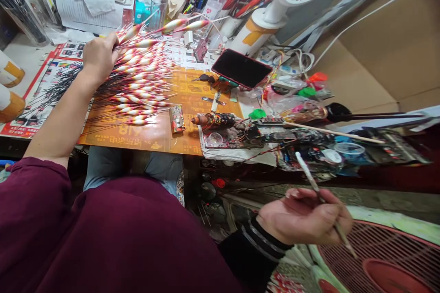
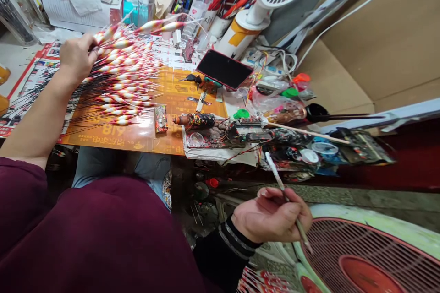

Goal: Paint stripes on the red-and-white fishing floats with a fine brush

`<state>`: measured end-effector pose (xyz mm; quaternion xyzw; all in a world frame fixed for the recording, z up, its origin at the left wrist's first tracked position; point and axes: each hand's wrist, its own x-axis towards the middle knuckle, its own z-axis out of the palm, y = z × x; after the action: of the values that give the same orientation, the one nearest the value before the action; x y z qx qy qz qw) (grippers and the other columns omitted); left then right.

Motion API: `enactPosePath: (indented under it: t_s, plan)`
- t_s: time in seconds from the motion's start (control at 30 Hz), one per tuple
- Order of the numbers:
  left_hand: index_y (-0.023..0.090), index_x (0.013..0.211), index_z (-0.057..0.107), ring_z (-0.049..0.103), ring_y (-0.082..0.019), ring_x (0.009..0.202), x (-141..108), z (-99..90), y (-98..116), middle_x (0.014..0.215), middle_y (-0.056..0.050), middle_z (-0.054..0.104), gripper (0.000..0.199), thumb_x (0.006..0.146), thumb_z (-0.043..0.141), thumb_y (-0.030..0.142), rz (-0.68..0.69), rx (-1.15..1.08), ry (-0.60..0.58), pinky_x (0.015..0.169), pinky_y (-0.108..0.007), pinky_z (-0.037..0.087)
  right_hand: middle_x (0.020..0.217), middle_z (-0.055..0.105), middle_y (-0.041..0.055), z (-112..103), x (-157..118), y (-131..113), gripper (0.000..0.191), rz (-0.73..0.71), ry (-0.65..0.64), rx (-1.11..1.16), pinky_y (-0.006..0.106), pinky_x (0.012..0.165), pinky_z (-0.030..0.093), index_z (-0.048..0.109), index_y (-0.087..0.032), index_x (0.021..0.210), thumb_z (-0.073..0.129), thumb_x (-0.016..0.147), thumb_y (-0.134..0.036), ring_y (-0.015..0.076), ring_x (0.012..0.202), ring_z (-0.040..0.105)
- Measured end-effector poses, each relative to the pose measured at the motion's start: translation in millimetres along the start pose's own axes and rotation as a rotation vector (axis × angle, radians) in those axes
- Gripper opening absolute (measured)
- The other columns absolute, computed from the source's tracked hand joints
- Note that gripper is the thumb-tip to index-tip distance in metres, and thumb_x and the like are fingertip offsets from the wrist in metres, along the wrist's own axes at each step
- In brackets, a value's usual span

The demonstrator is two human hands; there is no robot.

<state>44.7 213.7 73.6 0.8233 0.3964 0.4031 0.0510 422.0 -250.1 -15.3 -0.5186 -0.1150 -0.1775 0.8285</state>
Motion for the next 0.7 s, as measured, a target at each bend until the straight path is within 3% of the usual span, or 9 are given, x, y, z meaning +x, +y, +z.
enactPosePath:
  t_s: [0.1,0.17,0.33,0.5,0.6,0.7]
  plan:
    - [0.041,0.106,0.071,0.050,-0.023,0.117,1.2,-9.1,20.1,0.079,-0.008,0.063,0.058,0.093,0.043,0.090,0.133,-0.063,0.024,0.090,-0.044,0.022,0.049,0.059,-0.0040,0.8,-0.5,-1.2,0.032,-0.003,-0.010,-0.013,0.021,0.045,0.033,0.068,-0.019,0.072,0.056,0.056,-0.044,0.0115,0.043,0.046]
    - [0.042,0.109,0.071,0.049,-0.027,0.114,-0.3,-18.4,41.0,0.083,-0.009,0.064,0.057,0.095,0.040,0.087,0.151,-0.067,0.000,0.089,-0.045,0.022,0.048,0.058,-0.0041,0.7,-0.1,-2.1,0.033,0.003,-0.007,-0.031,0.022,0.044,0.033,0.067,-0.019,0.072,0.055,0.055,-0.045,0.0116,0.043,0.045]
    - [0.041,0.118,0.075,0.051,-0.038,0.115,-10.6,-39.3,111.9,0.094,-0.020,0.064,0.049,0.105,0.038,0.071,0.131,0.004,-0.084,0.082,-0.049,0.017,0.051,0.055,-0.0053,-1.8,1.8,-2.8,0.033,-0.002,-0.008,-0.103,0.021,0.045,0.032,0.062,-0.022,0.073,0.053,0.057,-0.051,0.0113,0.046,0.046]
    - [0.043,0.120,0.075,0.049,-0.042,0.124,-20.2,-43.5,170.3,0.100,-0.023,0.067,0.056,0.112,0.023,0.060,0.194,0.073,-0.064,0.080,-0.056,0.021,0.050,0.053,-0.0062,-6.0,2.9,-0.1,0.030,-0.030,-0.022,-0.089,0.020,0.045,0.030,0.059,-0.022,0.074,0.051,0.062,-0.049,0.0097,0.046,0.044]
    - [0.044,0.139,0.068,0.052,-0.040,0.125,-22.9,-52.0,187.5,0.115,-0.021,0.070,0.056,0.113,0.019,0.052,0.201,0.116,-0.106,0.082,-0.060,0.026,0.051,0.055,-0.0053,-7.7,3.3,0.6,0.032,-0.034,-0.025,-0.058,0.018,0.045,0.030,0.061,-0.021,0.075,0.051,0.060,-0.048,0.0093,0.047,0.045]
    - [0.046,0.157,0.053,0.052,-0.040,0.132,-13.1,-59.8,180.2,0.136,-0.019,0.065,0.055,0.113,0.021,0.052,0.240,0.007,-0.177,0.090,-0.063,0.024,0.051,0.053,-0.0053,-7.2,2.8,-1.3,0.033,-0.022,-0.007,-0.091,0.019,0.045,0.029,0.059,-0.023,0.074,0.050,0.059,-0.051,0.0104,0.048,0.045]
